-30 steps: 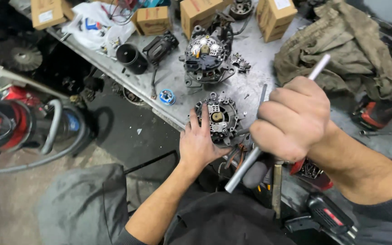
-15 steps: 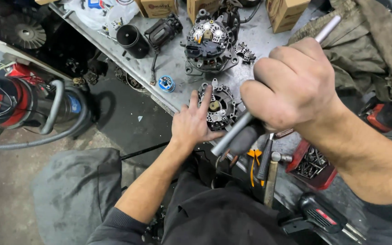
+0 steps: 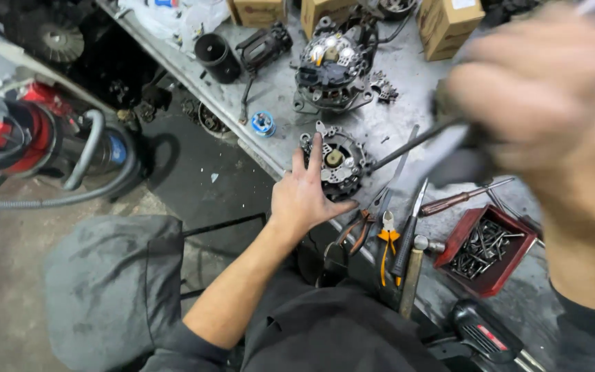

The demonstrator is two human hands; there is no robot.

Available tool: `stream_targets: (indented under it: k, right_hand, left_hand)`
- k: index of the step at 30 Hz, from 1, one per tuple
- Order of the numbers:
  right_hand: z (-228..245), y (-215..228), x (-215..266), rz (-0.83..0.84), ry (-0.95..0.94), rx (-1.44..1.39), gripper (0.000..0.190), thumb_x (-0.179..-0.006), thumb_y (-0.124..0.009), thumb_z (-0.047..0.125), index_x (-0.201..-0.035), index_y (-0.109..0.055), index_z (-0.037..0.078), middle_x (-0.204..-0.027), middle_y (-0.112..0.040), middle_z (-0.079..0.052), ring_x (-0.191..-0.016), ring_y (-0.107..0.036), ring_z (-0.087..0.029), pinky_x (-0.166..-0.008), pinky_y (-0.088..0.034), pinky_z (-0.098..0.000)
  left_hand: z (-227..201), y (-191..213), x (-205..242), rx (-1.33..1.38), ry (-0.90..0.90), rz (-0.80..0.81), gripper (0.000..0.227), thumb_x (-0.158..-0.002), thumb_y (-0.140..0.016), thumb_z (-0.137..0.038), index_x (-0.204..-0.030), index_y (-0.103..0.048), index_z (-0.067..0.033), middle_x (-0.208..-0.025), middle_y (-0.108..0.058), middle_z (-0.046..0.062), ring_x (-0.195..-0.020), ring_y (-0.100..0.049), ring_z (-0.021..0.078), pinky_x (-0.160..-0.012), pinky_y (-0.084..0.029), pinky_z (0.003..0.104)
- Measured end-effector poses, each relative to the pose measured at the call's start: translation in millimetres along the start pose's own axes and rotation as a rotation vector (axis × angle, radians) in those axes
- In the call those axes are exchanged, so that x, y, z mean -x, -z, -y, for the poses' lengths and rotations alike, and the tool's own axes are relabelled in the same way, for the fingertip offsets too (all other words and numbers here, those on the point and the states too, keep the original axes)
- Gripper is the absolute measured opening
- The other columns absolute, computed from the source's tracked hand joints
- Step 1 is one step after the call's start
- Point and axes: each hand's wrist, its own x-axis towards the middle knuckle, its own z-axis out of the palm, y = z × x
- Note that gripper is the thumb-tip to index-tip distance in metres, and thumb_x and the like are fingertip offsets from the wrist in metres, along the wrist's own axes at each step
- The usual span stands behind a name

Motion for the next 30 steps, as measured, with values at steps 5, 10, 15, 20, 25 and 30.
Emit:
stream_targets:
  k: [5,10,15,20,25,30]
  right_hand:
    - [-25.0,-26.3,72.4,-0.181,-0.164,-0.287,0.050,-0.086,-0.072,0.042,-0.092,-0.056,-0.006,-0.085,-0.055,-0.019,-0.076,-0.053,-0.034,-0.069,-0.035,-0.0398]
    - [-24.5,-38.4,69.9,-0.295,-0.078,-0.333,0.070,-0.077,-0.066,0.065,-0.086,-0.057,-0.004,-0.086,-0.057,-0.018,-0.074,-0.053,-0.035,-0.072,-0.038,-0.0434]
    - [5.2,-9.5,36.5,-0.131,-0.125,-0.142,0.055,-0.084,-0.060,0.051,-0.088,-0.056,-0.003,-0.090,-0.059,-0.019,-0.085,-0.058,-0.036,-0.081,-0.040,-0.0391]
    - [-16.6,-40.7,27.7,-0.241,-0.017,-0.098,0.031,-0.083,-0.068,0.024,-0.079,-0.058,-0.005,-0.080,-0.060,-0.019,-0.076,-0.065,-0.037,-0.069,-0.041,-0.0408]
    - [-23.6,-63.2,30.8,-0.333,0.028,-0.091,0.022,-0.081,-0.062,0.017,-0.077,-0.059,-0.004,-0.079,-0.060,-0.018,-0.077,-0.068,-0.036,-0.069,-0.045,-0.0402]
    - [-10.7,-51.1,15.3,-0.363,0.132,-0.059,0.023,-0.086,-0.067,0.019,-0.079,-0.061,-0.002,-0.078,-0.062,-0.015,-0.074,-0.069,-0.032,-0.066,-0.045,-0.0370]
  left_hand:
    - [6.1,36.4,11.6,-0.044,0.059,0.203,0.142,-0.053,-0.091,-0.064,-0.163,-0.016,-0.0130,-0.142,-0.047,0.027,-0.101,-0.069,0.0428,-0.081,-0.059,0.050]
    - [32.7,16.1,-4.7,-0.061,-0.194,-0.081,0.142,-0.040,-0.096,-0.055,-0.155,-0.027,-0.0099,-0.152,-0.038,0.026,-0.125,-0.055,0.0462,-0.099,-0.049,0.053]
    - [55.7,-20.7,-20.7,0.097,-0.436,-0.049,0.115,-0.049,-0.096,-0.045,-0.146,-0.046,-0.0093,-0.158,-0.033,0.025,-0.135,-0.045,0.0507,-0.113,-0.042,0.053]
    - [56.6,-20.6,-19.8,0.161,-0.427,-0.043,0.111,-0.047,-0.094,-0.040,-0.143,-0.049,-0.0074,-0.158,-0.034,0.024,-0.136,-0.044,0.0516,-0.112,-0.041,0.053]
    - [58.3,-15.6,-20.8,0.177,-0.438,-0.030,0.109,-0.046,-0.094,-0.038,-0.142,-0.050,-0.0084,-0.158,-0.036,0.022,-0.137,-0.045,0.0499,-0.112,-0.041,0.052]
    - [55.0,-7.7,-21.9,0.152,-0.432,-0.007,0.107,-0.050,-0.095,-0.043,-0.142,-0.050,-0.0103,-0.159,-0.035,0.023,-0.137,-0.044,0.0484,-0.114,-0.040,0.052]
